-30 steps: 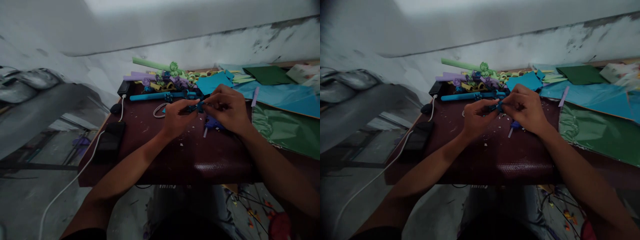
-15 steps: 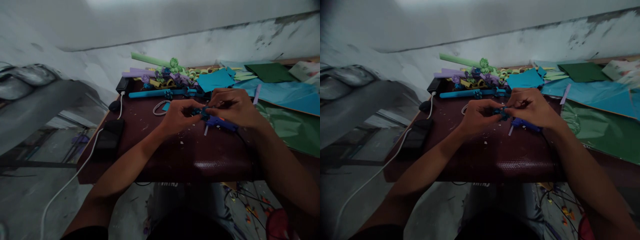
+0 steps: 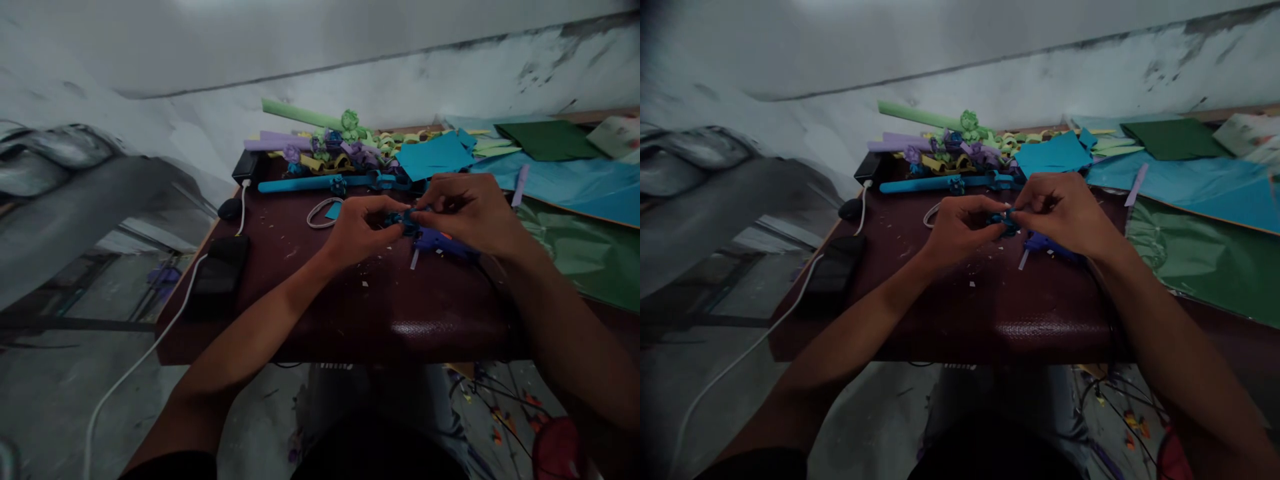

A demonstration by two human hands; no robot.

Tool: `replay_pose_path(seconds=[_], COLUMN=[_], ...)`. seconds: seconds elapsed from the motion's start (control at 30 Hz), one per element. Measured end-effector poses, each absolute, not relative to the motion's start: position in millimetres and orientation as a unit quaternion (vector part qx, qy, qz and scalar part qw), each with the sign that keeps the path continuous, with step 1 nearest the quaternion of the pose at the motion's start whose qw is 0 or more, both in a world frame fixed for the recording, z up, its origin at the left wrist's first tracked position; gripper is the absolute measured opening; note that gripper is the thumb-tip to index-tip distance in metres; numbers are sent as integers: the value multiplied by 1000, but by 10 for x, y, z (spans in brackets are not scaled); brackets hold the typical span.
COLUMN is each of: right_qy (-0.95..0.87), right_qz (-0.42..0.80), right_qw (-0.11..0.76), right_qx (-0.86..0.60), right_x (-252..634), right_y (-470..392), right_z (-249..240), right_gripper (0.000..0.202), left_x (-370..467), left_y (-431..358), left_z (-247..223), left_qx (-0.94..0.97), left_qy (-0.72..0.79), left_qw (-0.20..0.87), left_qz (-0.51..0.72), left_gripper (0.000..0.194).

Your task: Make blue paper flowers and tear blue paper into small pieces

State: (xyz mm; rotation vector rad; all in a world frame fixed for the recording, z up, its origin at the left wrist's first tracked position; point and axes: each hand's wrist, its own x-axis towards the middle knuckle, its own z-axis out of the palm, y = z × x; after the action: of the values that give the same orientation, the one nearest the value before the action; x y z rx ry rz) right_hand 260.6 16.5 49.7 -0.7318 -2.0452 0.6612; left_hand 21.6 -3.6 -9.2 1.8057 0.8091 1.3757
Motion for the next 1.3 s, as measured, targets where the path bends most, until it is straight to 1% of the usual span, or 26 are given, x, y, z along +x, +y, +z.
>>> replay_pose_path(seconds=[0.17, 0.37, 0.53, 0.7, 0.83, 0.97, 1.1, 1.17, 1.3], right_qy=[-847, -868, -887, -879, -876, -900, -929, -933, -917], right_qz=[185, 112, 77, 65, 76, 48, -50, -75, -34], right_qw=[400, 397, 368, 383, 389, 344, 288, 273, 303], right_qx=[-297, -277, -270, -277, -276, -263, -228, -224, -258], right_x=[2591, 2531, 2533, 2510, 2502, 2565, 2650, 2669, 2644], right_y=[157, 104, 63, 34, 34, 50, 39, 27, 28], right_z=[494, 461, 479, 461, 440, 464, 518, 533, 520], right_gripper=[9, 19, 22, 12, 18, 25, 27, 26, 22], left_x=[217, 209, 211, 221, 221, 213, 215, 216, 202], left_y=[-24, -3, -13, -30, -27, -16, -18, -23, -32], left_z=[-108, -145, -134, -111, -98, -83, -59, -50, -41], left_qx=[699, 693, 694, 697, 690, 688, 684, 683, 683], left_qy=[320, 338, 341, 337, 331, 326, 328, 327, 329], left_qw=[338, 331, 323, 318, 331, 347, 354, 356, 341], left_qz=[542, 545, 545, 548, 552, 547, 547, 548, 556], left_gripper=[23, 19, 16, 18, 17, 17, 16, 15, 16])
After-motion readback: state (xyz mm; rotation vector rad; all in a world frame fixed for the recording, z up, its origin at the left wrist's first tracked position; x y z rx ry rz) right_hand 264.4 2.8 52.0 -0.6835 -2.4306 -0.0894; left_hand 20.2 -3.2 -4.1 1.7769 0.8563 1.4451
